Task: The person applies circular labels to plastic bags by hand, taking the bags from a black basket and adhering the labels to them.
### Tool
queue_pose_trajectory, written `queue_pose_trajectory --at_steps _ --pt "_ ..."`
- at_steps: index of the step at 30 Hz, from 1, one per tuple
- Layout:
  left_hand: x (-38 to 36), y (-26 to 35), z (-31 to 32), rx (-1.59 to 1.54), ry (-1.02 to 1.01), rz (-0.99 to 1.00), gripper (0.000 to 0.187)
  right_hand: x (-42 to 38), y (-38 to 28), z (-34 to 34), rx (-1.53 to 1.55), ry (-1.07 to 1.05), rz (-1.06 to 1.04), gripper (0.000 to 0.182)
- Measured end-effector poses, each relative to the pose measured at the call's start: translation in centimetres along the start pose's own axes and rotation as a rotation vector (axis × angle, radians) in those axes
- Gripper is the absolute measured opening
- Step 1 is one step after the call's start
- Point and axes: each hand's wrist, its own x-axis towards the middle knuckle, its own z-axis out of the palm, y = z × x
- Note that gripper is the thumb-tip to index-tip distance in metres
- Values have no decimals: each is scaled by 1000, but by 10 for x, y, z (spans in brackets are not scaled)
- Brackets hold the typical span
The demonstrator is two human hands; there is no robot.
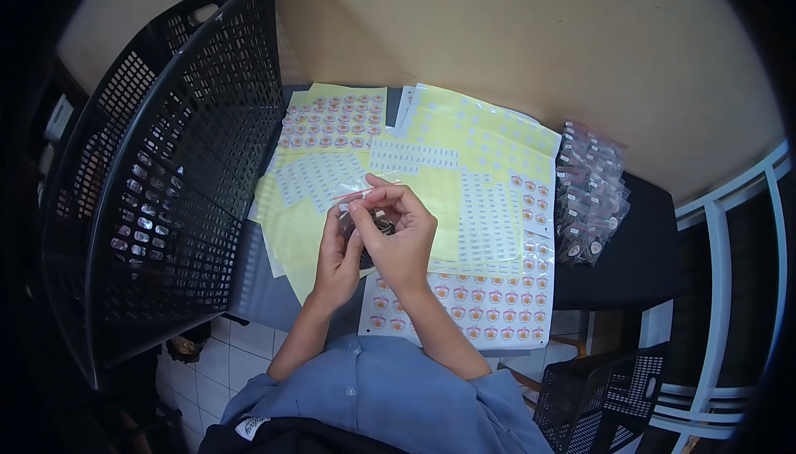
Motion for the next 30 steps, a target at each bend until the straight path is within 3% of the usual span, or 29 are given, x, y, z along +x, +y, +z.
queue_pose_trajectory --at_steps 23,28,30 --pt "1 -2 0 146 -8 129 41 0 7 8 -148 99 -86 15" --pt "-1 -1 -1 -44 -37 -6 43 3 9 -2 -620 78 -367 25" --pt "-1 5 2 -67 -28 0 43 5 5 -2 -592 103 -335 28"
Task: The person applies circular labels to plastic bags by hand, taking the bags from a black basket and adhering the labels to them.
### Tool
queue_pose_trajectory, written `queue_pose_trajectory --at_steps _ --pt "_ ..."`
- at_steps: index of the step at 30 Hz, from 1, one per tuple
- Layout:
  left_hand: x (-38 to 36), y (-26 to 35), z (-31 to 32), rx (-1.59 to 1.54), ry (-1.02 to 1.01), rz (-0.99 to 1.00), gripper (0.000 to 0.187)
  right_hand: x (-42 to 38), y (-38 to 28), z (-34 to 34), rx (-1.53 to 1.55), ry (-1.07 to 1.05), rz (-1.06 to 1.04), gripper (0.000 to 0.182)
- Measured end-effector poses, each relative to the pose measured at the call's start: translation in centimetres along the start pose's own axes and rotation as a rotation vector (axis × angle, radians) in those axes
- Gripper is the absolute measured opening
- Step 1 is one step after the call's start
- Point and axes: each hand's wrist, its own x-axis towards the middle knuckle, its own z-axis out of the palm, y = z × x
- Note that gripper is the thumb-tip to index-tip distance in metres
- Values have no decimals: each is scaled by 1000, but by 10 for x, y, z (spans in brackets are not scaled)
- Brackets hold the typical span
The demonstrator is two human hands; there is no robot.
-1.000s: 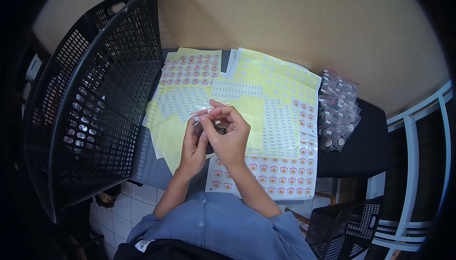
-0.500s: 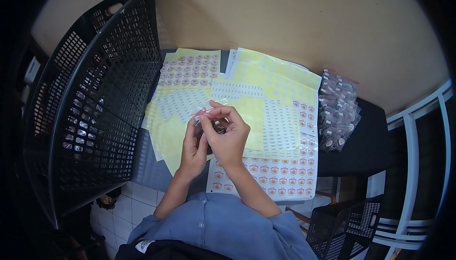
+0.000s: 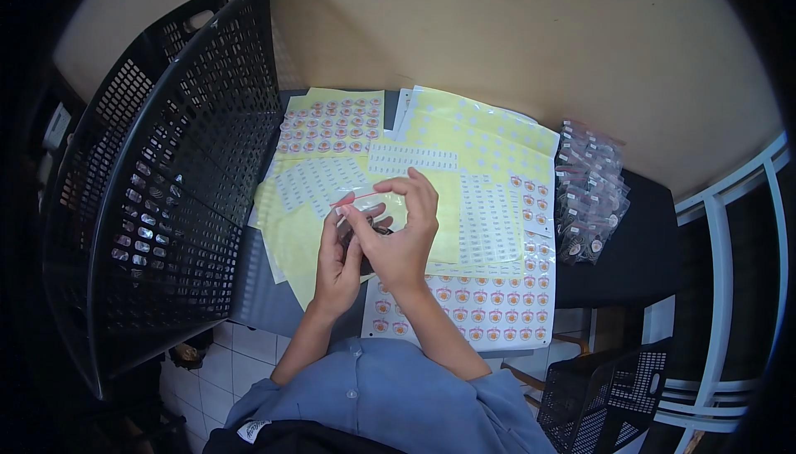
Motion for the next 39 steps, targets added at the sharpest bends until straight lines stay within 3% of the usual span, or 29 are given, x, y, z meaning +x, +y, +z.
queue_pose_trajectory --at_steps 2,4,14,19,22,24,26,28,29,31,36,38,39 --pt "-1 0 0 -24 8 7 43 1 3 1 21 19 39 31" --pt "-2 -6 -4 120 22 44 44 1 12 4 243 18 121 35" --pt "2 0 -5 79 -55 -24 40 1 4 0 124 -106 93 43" --pt "6 -7 -10 171 -127 -23 41 2 21 3 272 -210 249 60" --pt "14 -6 -22 247 -190 -36 41 7 30 3 377 -200 234 68" --pt "30 -16 -36 147 -66 -69 40 16 36 1 357 -226 192 73" --pt "52 -15 -55 51 -23 -78 40 26 36 2 247 -227 244 72" --pt "69 -35 -80 -303 194 -195 40 37 44 10 218 -234 233 64" --pt "71 -48 -93 -301 193 -188 40 42 52 17 188 -308 239 57" --pt "78 -62 -116 -509 387 -275 38 59 70 49 139 -436 191 35" --pt "77 -73 -143 -802 411 -340 34 98 107 120 1 -620 30 21" --pt "79 -78 -153 -1096 282 -345 30 111 119 151 -15 -647 -49 17" --pt "81 -78 -153 -1054 285 -333 26 117 122 165 -34 -668 -121 16"
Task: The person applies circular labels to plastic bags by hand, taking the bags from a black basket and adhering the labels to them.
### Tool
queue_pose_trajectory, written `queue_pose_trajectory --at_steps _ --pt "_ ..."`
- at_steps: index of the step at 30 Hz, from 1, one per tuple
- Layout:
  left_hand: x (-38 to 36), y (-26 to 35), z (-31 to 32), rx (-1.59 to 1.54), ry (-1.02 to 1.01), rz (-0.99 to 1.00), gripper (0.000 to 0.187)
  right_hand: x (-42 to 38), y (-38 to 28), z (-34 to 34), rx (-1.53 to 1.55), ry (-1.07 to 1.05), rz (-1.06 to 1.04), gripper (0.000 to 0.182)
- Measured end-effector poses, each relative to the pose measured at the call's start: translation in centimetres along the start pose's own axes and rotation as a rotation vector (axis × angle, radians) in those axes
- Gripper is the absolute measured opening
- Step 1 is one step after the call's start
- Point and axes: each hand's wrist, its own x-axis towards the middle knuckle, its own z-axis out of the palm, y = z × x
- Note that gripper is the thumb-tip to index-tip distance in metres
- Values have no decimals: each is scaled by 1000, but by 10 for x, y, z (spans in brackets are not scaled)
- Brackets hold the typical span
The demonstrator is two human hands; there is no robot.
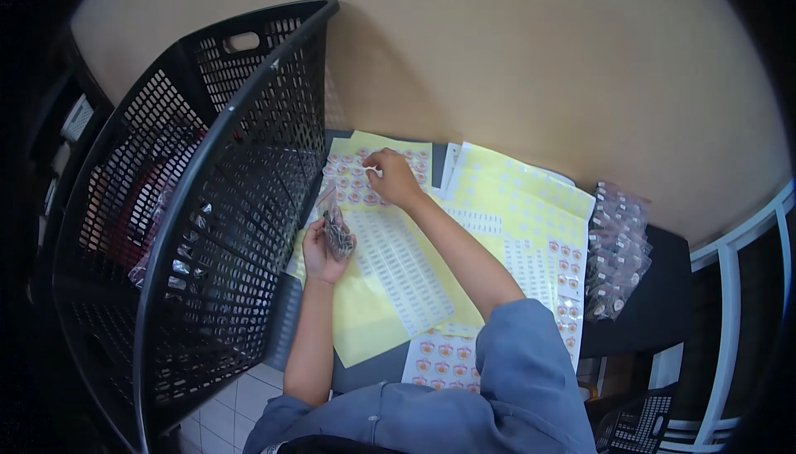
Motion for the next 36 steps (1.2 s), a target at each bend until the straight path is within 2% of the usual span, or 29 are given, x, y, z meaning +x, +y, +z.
queue_pose_trajectory --at_steps 2,5,7,10,16,20,23,25,26,28,32,34,35,36 --pt "2 0 -4 -48 21 -6 25 26 4 15 -109 -44 -112 15" --pt "3 -1 -4 -124 57 -40 22 53 11 38 -92 -85 -167 13" --pt "3 -1 -2 -132 108 -52 21 62 10 46 -68 -146 -163 16" --pt "2 -3 0 -92 111 -25 22 66 5 62 -216 -151 -29 23" --pt "2 -5 1 -90 71 -30 26 74 6 67 -271 -212 112 15" --pt "2 -4 -4 -119 40 -48 27 85 19 74 -380 -184 51 14" --pt "1 -4 -1 -128 35 -60 28 97 26 71 -499 -275 14 16" --pt "1 -5 0 -116 69 -61 28 99 30 67 -432 -209 -125 15" --pt "2 -5 -2 -113 70 -66 29 98 30 68 -432 -213 -119 15" --pt "4 -4 -5 -106 64 -72 29 100 28 67 -311 -63 -11 13" --pt "5 -6 -8 -100 68 -30 36 94 16 44 -213 -93 18 19" --pt "4 -6 -2 -72 78 -27 41 82 5 27 -125 138 -114 18" --pt "4 -8 2 -2 83 -2 44 70 0 13 -126 133 -99 18" --pt "3 -11 7 67 86 20 47 56 -18 -8 -58 107 26 12"
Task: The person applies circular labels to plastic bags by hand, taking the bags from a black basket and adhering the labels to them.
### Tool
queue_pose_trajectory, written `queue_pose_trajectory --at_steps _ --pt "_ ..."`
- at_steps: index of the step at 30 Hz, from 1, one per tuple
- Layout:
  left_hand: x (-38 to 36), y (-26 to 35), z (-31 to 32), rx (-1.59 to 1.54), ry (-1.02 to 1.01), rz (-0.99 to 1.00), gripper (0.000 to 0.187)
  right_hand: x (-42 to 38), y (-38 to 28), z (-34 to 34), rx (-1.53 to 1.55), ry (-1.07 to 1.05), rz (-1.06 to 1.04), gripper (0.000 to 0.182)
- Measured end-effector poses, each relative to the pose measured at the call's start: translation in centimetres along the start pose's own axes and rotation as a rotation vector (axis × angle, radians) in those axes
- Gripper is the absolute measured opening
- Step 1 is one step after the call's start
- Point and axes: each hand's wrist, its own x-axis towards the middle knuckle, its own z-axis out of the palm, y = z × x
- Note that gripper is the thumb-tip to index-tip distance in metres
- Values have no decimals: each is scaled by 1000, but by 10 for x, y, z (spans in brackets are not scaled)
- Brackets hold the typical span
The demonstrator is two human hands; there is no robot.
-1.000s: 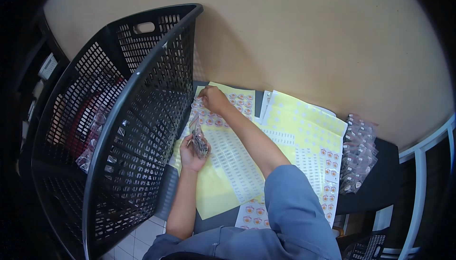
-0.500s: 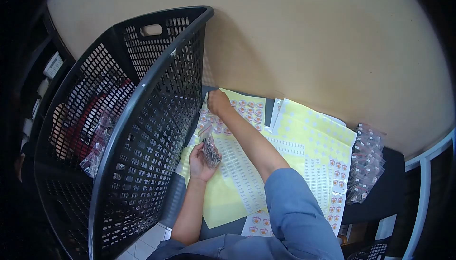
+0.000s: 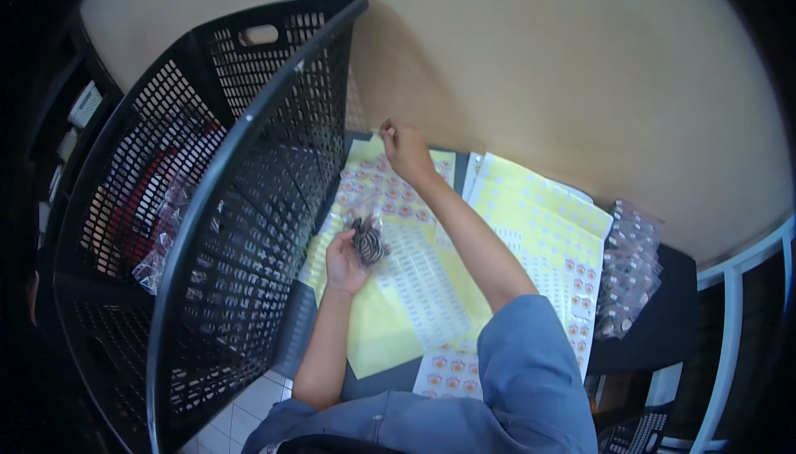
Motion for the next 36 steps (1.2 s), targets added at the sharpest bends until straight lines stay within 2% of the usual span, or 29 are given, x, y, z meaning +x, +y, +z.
queue_pose_trajectory --at_steps 1,2,4,5,7,11,13,15,18,19,21,25,30,36 --pt "-4 -3 5 -4 10 -17 47 -14 -11 -20 62 -28 130 9" --pt "-8 -3 11 82 -46 17 46 -29 -16 -35 58 -25 148 9" --pt "-9 -3 20 216 -134 43 49 -61 -19 -62 250 21 199 11" --pt "-11 -6 23 210 -135 25 49 -79 -14 -72 240 26 213 11" --pt "-16 -14 28 423 -171 52 49 -113 -9 -89 316 52 134 12" --pt "-29 -33 40 582 -165 -9 48 -164 -18 -113 421 52 222 12" --pt "-34 -42 45 602 -177 -45 47 -176 -28 -115 464 -45 261 9" --pt "-37 -47 45 591 -203 -70 43 -181 -40 -117 405 -59 230 8" --pt "-38 -52 45 612 -223 -103 40 -179 -53 -124 150 -239 140 12" --pt "-38 -53 44 613 -226 -108 40 -179 -54 -124 149 -235 144 12" --pt "-38 -55 43 600 -189 -173 40 -179 -57 -122 47 -183 -75 19" --pt "-38 -56 43 584 -188 -189 41 -180 -55 -117 86 -205 -89 27" --pt "-40 -55 45 567 -203 -184 40 -183 -62 -114 -61 -285 -100 44" --pt "-41 -54 44 588 -210 -164 41 -186 -54 -107 -89 -300 -107 50"
